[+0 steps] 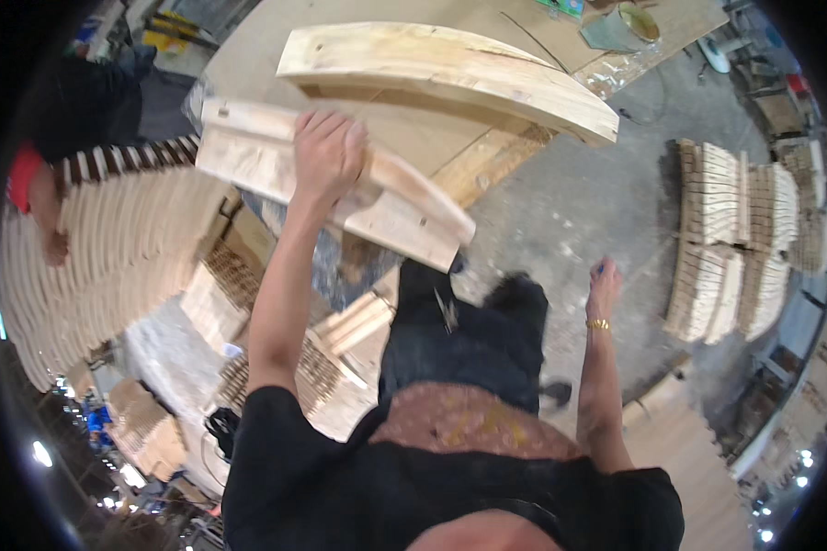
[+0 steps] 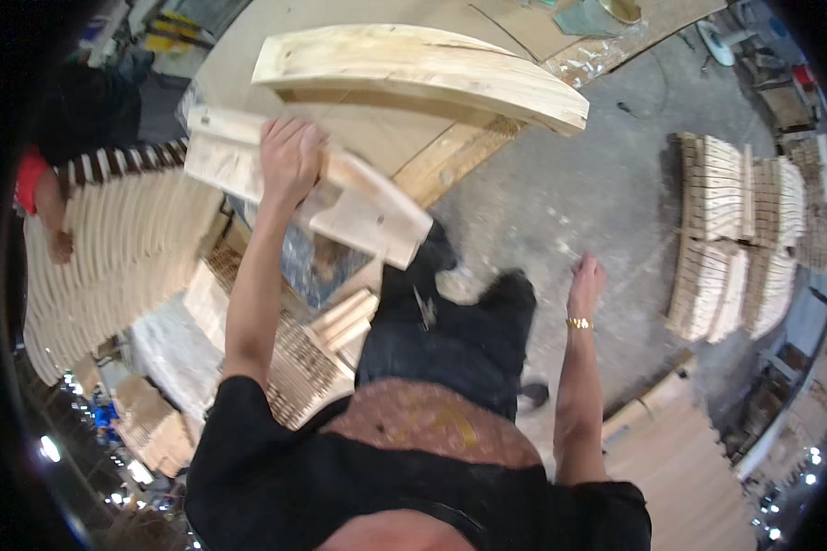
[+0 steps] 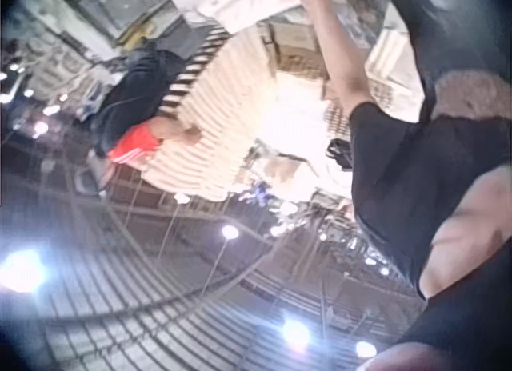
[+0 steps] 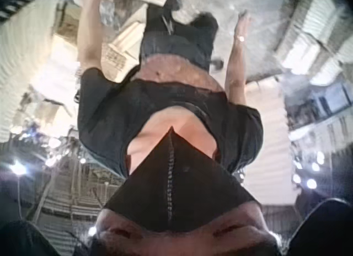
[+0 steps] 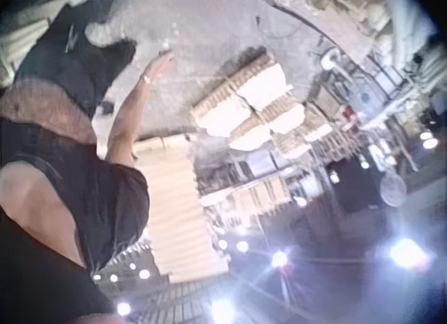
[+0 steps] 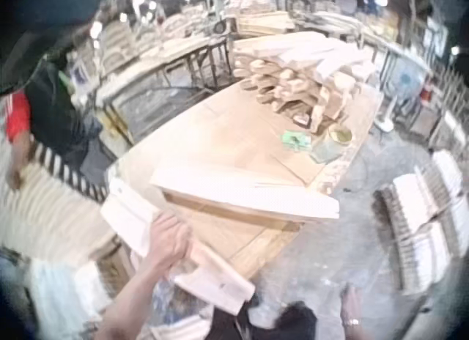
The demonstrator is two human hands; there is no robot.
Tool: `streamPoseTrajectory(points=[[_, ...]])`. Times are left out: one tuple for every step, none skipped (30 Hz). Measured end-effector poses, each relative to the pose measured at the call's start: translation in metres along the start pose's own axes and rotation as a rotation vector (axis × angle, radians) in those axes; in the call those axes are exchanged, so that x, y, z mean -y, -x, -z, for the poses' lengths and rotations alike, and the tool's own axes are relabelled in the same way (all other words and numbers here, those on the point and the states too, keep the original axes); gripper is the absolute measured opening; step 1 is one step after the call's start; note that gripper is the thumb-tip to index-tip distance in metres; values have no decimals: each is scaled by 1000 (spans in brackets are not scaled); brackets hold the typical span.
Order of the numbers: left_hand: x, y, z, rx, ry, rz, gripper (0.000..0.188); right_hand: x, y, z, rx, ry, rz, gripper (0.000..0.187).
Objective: The person marks several curved wooden pieces with a blue marker, aligns them on a workbench, and then applies glue into the holes of assembled wooden components using a brush. The person handles the pieces one at a time and places them back on the bench after marking.
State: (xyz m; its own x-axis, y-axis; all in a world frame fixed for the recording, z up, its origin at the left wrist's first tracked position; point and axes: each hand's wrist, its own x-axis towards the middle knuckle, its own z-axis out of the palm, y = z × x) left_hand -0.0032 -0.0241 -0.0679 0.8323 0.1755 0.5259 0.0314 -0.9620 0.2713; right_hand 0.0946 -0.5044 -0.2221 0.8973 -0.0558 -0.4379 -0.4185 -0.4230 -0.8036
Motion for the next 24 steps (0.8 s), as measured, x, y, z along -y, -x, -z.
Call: streamPoseTrajectory(points=[[5,3,-4,-53,-16,-26,21,41,8,-8,48,-119,35,36],[-10,-30,-1,-85,12,-8,20,123,11,13,79,-215,68,37],[-16,-37,4,-107,23,-20,20,167,28,17,152,-243,120,34],[-20,-39,5,-128,23,-29,20,202,39,16,238,-271,171,32],[-21,-40,4,-145,11,-33,22,240,50,8,267,-241,258,31],[-20,-38,4,-146,0,-31,22,272,58,0,297,-212,338,30],[-18,-38,5,-150,-18,-33,22,296,62,-7,376,-306,376,30],[-14,-37,5,-157,-43,-33,22,318,64,-18,463,-401,416,30],[-11,-33,4,-101,-8,-18,18,342,66,-33,561,-505,455,31],[-5,-31,3,-52,5,1,14,369,76,-53,668,-583,542,32],[-3,-33,4,-186,-3,-50,16,394,86,-75,671,-575,589,32],[-6,-34,3,-310,-7,-104,18,412,95,-95,667,-564,629,33],[-7,-34,2,-253,-10,-73,18,423,88,-104,775,-486,696,31],[-6,-34,1,-196,-19,-34,18,436,89,-125,904,-452,740,29],[-7,-33,4,-161,-28,-31,19,447,90,-149,1035,-414,775,26],[-9,-33,6,-126,-29,-27,21,459,96,-171,1162,-372,809,24],[-6,-30,6,-144,-10,3,24,466,114,-200,1047,-234,882,14],[-9,-30,5,-163,35,14,28,471,115,-226,1173,-204,924,8],[-12,-32,10,-117,102,82,28,474,123,-252,1217,-149,946,8],[-13,-33,14,-71,173,148,28,476,133,-278,1257,-95,968,8],[-14,-31,15,-77,154,141,29,475,141,-303,1241,2,1063,8],[-15,-30,14,-82,141,123,29,473,146,-326,1208,98,1161,9],[-14,-30,12,-86,130,101,29,473,152,-346,1167,193,1258,10],[-13,-27,11,-86,122,101,30,469,157,-367,1158,215,1318,9]])
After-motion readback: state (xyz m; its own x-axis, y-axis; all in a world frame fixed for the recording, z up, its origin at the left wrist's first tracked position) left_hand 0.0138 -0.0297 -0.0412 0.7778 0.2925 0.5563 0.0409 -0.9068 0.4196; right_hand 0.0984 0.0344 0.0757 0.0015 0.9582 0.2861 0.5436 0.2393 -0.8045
